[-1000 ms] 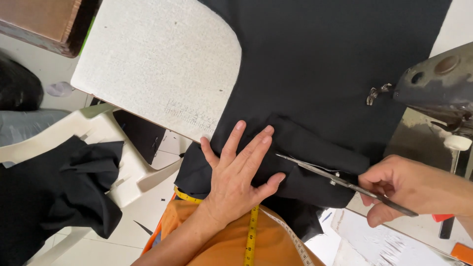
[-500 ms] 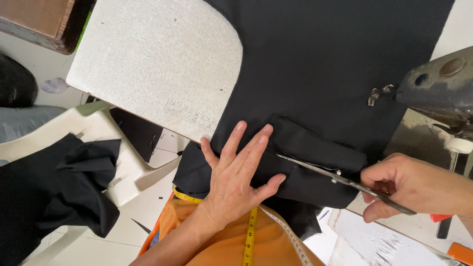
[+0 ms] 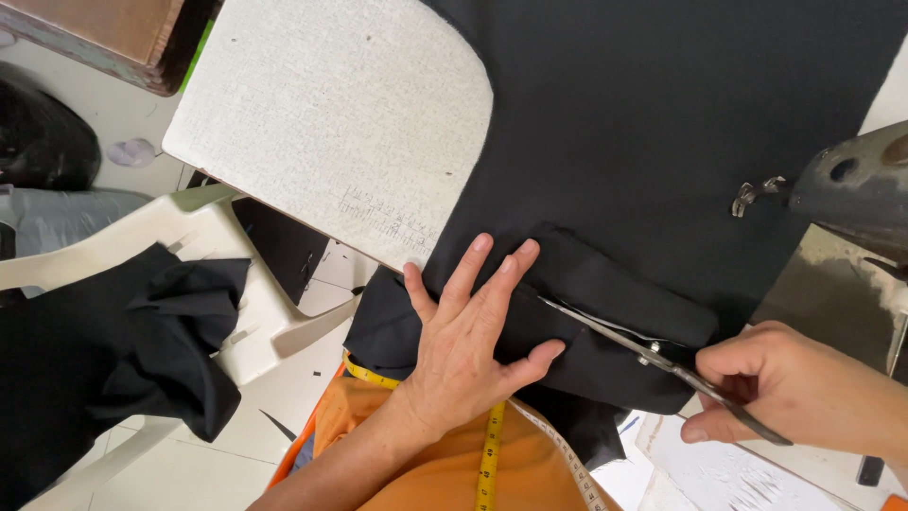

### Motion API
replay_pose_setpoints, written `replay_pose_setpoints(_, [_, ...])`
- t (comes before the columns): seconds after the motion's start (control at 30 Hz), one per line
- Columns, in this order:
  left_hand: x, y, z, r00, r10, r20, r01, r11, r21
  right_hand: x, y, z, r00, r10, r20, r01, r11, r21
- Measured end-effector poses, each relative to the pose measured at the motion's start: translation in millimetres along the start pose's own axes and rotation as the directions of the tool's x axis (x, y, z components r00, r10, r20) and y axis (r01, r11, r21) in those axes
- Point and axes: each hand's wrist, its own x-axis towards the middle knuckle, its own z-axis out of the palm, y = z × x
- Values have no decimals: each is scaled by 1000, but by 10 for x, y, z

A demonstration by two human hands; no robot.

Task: Trimming excess fabric from garment components, measuring with a tape measure, and marking with chalk at a sewing workstation.

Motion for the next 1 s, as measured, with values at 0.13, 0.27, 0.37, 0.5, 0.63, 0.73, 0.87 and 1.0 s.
replay_pose_setpoints(0.13, [17, 2, -9, 1000, 6, -1, -6, 1000, 3, -10, -48, 5, 999, 45, -2, -45, 997, 64])
replay_pose_setpoints(0.27, [21, 1, -15, 1000, 4, 6, -4, 1000, 3, -3, 45, 43, 991, -116, -74, 114, 993, -23])
replay_pose_setpoints(0.37, [25, -3, -15, 1000, 9, 2, -9, 1000, 7, 11, 35, 45, 990, -123, -75, 120, 992, -34])
replay_pose_setpoints(0.5, [15, -10, -8, 1000, 22, -7, -22, 1000, 6, 18, -10, 56, 998, -16, -57, 17, 1000, 17])
replay_pose_setpoints(0.63, [16, -9, -2, 1000, 20, -5, -20, 1000, 6, 11, -88, 54, 997, -35, -68, 34, 999, -11])
replay_pose_setpoints(0.73, [14, -8, 4, 1000, 18, -5, -18, 1000, 12, 7, -122, 63, 999, 25, -45, -25, 1000, 11])
replay_pose_setpoints(0.87, [9, -8, 8, 1000, 15, -9, -14, 1000, 22, -23, -191, 120, 993, -66, -96, 68, 997, 19])
replay_pose_setpoints(1.0, [7, 6, -9, 1000, 2, 8, -2, 1000, 11, -212, -148, 270, 970, -20, -241, -44, 966, -256])
